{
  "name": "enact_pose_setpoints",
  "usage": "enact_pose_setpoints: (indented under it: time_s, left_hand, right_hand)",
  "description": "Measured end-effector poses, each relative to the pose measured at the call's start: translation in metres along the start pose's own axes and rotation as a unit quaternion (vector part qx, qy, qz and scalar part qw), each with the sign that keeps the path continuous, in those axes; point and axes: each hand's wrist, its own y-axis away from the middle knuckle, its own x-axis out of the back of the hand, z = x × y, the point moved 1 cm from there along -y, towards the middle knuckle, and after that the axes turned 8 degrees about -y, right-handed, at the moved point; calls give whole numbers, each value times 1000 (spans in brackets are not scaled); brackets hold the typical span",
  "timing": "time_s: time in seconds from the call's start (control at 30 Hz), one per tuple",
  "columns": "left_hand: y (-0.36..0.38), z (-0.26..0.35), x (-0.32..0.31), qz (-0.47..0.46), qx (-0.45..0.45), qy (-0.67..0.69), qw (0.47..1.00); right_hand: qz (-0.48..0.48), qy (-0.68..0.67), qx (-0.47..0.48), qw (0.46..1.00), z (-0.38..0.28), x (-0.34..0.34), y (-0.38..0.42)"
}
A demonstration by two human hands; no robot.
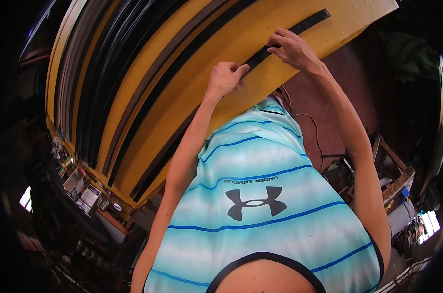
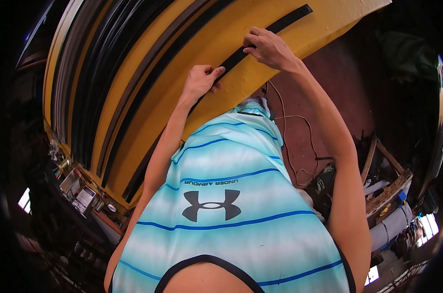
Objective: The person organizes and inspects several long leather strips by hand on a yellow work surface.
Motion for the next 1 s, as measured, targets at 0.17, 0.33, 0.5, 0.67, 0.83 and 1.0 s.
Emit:
enact_pose_setpoints:
  time_s: [0.17,0.33,0.5,0.67,0.83,1.0]
  left_hand:
    - [-1,1,-1,26,13,-62,998]
    - [-3,-1,-3,17,14,-37,999]
    - [-5,-2,-3,13,18,-39,999]
    - [0,3,-2,18,28,-18,999]
    - [3,7,-2,24,36,-29,999]
    - [4,9,-1,30,42,-43,998]
  right_hand:
    - [53,-64,-13,996,9,-11,2]
    - [72,-44,-36,996,7,-12,1]
    - [93,-37,-31,995,8,-16,2]
    - [85,-32,-55,994,7,-16,1]
    - [101,-36,-28,994,11,-18,1]
    - [102,-40,-25,994,11,-18,1]
